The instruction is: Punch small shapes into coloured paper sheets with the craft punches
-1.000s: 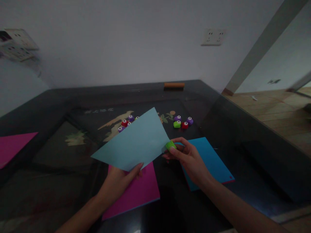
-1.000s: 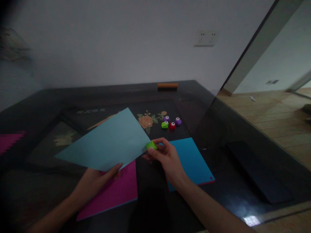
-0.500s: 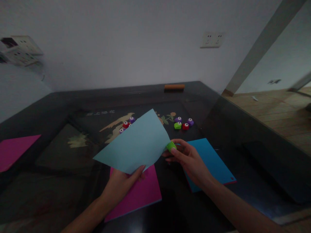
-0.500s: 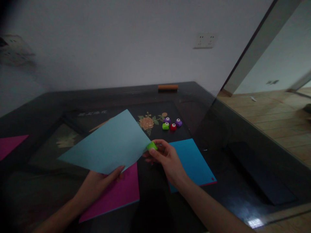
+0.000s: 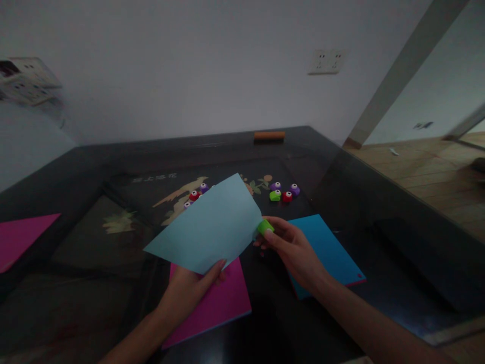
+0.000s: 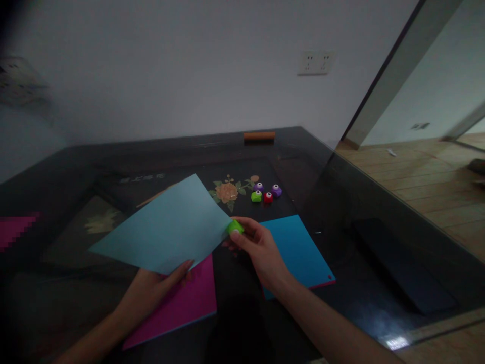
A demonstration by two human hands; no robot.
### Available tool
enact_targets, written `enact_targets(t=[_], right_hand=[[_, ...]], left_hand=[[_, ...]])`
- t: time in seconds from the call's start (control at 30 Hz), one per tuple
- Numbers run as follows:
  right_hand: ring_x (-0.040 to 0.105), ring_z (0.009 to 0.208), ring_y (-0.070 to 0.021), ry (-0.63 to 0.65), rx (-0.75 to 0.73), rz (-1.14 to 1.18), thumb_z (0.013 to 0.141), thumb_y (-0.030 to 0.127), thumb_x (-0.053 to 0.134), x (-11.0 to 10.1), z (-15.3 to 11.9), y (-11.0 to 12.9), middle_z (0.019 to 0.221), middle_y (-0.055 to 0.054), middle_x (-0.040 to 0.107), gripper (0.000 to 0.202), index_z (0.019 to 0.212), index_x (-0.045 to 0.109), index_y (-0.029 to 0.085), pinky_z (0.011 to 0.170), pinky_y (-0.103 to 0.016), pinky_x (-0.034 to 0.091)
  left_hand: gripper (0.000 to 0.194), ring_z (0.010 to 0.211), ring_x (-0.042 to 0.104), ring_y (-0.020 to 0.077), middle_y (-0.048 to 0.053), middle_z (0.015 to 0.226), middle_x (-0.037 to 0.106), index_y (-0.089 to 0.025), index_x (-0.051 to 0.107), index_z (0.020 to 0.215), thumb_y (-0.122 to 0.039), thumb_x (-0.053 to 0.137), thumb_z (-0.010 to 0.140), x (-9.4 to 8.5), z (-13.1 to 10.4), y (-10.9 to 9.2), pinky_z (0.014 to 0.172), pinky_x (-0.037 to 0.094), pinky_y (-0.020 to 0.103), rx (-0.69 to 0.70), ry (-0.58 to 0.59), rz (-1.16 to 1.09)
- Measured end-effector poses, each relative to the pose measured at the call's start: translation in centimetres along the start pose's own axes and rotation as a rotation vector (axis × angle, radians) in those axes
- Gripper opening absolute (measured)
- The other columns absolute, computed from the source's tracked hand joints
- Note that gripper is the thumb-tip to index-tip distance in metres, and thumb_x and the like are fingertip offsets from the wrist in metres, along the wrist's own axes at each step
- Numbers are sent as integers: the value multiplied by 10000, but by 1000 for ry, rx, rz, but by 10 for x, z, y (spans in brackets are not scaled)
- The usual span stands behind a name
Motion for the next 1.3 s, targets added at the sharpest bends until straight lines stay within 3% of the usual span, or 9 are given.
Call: enact_targets(t=[0.67, 0.9, 1.3], right_hand=[[509, 552, -121, -31, -35, -84, 722, 361, 717, 1, 0, 5, 649, 1, 634, 302, 955, 630, 190, 491, -249, 294], [533, 569, -126, 19, -24, -98, 754, 402, 683, 1, 0, 6, 673, -10, 654, 301, 964, 646, 190, 496, -244, 335], [556, 601, -128, 44, -29, -64, 755, 376, 695, 0, 1, 4, 694, -15, 659, 327, 1018, 636, 191, 506, -237, 375]], left_hand=[[311, 591, 657, 195, 19, 605, 702, -205, 645, 609, -404, 520, 813, 2, 0, 1, 655, 523, 283, -13, -33, -16], [330, 611, 662, 204, 5, 613, 706, -222, 653, 601, -422, 503, 816, 0, -2, 4, 740, 520, 322, -20, -37, 36], [339, 615, 658, 204, 17, 617, 705, -215, 647, 595, -430, 508, 817, 1, -2, 0, 731, 518, 303, -44, -14, -37]])
Point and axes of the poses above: each hand's wrist, its own z-axis towards the middle knuckle, its own x-axis out of the palm, y = z × x, the point moved 5 cm from there along z, towards the middle knuckle
